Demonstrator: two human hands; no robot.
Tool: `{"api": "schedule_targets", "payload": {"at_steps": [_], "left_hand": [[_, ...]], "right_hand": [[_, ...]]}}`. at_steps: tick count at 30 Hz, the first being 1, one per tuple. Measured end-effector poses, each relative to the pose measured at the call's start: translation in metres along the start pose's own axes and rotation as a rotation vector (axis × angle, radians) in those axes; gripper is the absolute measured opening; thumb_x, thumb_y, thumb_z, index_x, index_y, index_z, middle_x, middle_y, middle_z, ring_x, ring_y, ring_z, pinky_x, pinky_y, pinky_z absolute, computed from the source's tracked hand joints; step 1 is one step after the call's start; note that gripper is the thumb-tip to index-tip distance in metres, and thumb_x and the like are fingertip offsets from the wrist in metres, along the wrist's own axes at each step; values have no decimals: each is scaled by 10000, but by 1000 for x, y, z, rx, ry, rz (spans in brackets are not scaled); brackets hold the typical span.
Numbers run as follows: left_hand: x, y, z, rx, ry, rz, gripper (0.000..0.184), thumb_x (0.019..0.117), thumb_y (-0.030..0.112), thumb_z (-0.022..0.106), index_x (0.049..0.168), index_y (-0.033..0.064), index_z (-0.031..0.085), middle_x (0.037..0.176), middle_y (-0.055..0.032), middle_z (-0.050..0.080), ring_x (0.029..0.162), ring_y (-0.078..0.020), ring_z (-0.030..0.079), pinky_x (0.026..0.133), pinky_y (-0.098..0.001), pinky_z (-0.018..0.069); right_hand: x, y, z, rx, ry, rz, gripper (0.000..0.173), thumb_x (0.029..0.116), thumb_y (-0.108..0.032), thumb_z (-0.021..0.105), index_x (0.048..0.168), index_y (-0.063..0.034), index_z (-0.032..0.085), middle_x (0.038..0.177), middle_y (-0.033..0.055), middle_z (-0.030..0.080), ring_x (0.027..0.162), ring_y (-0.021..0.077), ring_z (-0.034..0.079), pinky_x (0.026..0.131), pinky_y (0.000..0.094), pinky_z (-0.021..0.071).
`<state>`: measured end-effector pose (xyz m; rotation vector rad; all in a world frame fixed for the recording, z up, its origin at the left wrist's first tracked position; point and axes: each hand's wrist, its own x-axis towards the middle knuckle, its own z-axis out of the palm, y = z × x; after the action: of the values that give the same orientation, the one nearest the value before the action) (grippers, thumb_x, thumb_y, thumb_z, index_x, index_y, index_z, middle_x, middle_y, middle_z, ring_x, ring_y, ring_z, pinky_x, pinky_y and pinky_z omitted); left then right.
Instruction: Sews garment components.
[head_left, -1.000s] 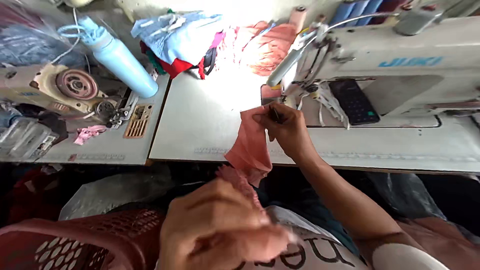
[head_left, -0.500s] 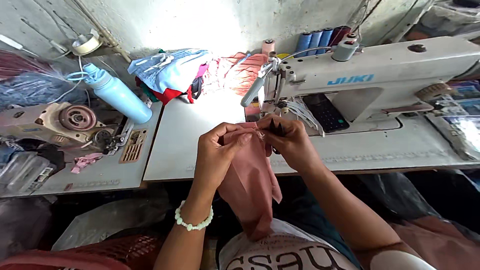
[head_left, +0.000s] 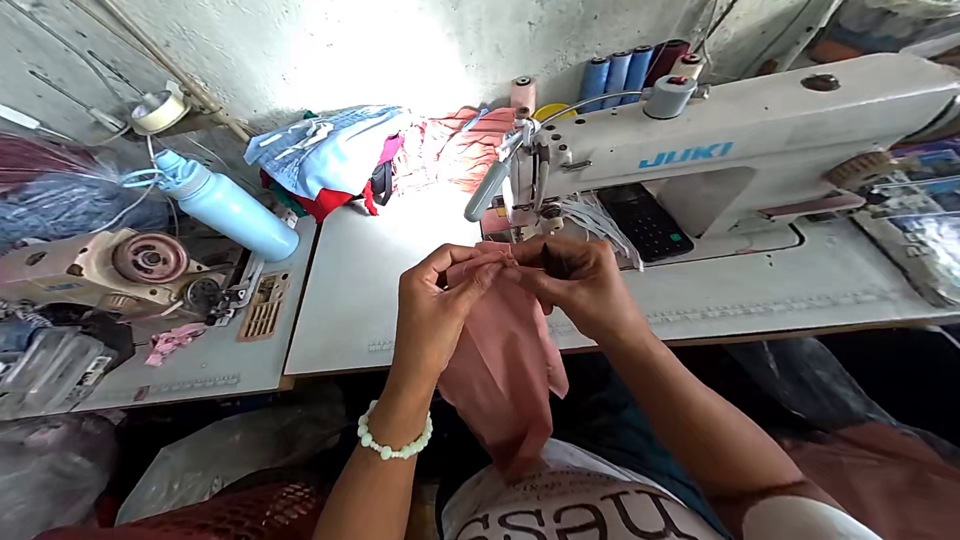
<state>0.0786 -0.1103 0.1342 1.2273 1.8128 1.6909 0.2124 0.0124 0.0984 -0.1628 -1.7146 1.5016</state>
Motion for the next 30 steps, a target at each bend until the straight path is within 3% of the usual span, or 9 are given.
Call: {"api": "schedule_targets", "payload": {"at_steps": [4,7,9,11,14,18,21,26,30], "left_hand": [[0,-5,1,53,6,57,138,883,114,781,1005,101,718,1027,17,701,910,-56,669,758,-221,570],[8,-6,-16,183,-168,151,448,914,225,752,1325,89,635,1413,-27,606,1251,-111,591,1008,-322,514],[13,-3,-25,184,-278,158,483,931,217,729,1379,82,607,1278,-1,688,1150,-81,645,980,-293,535],[15,0,-27,161,-300,137,262,925,152,735,1177,80,725,1047,33,752,939,-42,704,831,-231,591],[14,-2,-27,210,-241,101,119,900,119,761,1017,99,762,914,45,739,764,-20,676,682,-188,565],[12,-5,-27,288,-144,121,112,891,147,783,985,95,750,897,45,733,781,-13,682,694,-183,574],[11,-5,-30,317,-82,139,126,887,152,786,989,89,746,895,52,706,779,1,663,692,-171,563],[12,-1,-33,389,-67,169,152,884,177,790,993,80,747,887,45,676,782,2,649,686,-160,553],[10,2,-38,472,-97,204,169,886,210,787,987,79,753,865,50,664,734,24,615,634,-134,512]], "right_hand": [[1,2,0,-9,12,1,88,932,-24,681,999,-51,732,694,-68,658,502,-37,530,469,126,472],[0,2,-2,-8,-45,-17,90,947,-22,654,999,-41,725,697,-70,651,506,-45,526,476,115,468],[0,0,-2,-23,-79,-24,81,951,-29,661,1001,-30,725,703,-66,648,514,-46,526,483,111,469],[0,-1,0,-60,-76,-26,64,943,-34,679,989,-29,723,708,-62,653,518,-47,530,486,110,469],[-1,0,6,-174,-16,-51,79,935,-51,701,999,-17,732,757,-34,683,546,-41,551,497,116,476],[-6,9,13,-427,171,-180,200,901,-94,754,1064,-6,678,860,25,691,699,21,626,598,163,524],[-19,14,20,-484,265,-251,100,932,-71,693,970,15,659,836,50,646,643,11,544,564,135,452],[-32,23,33,-344,43,9,231,971,-207,688,1086,-10,724,910,39,729,786,34,666,707,194,557],[-27,23,30,-198,17,52,120,938,-139,705,955,-21,712,877,10,660,753,-9,591,643,133,480]]}}
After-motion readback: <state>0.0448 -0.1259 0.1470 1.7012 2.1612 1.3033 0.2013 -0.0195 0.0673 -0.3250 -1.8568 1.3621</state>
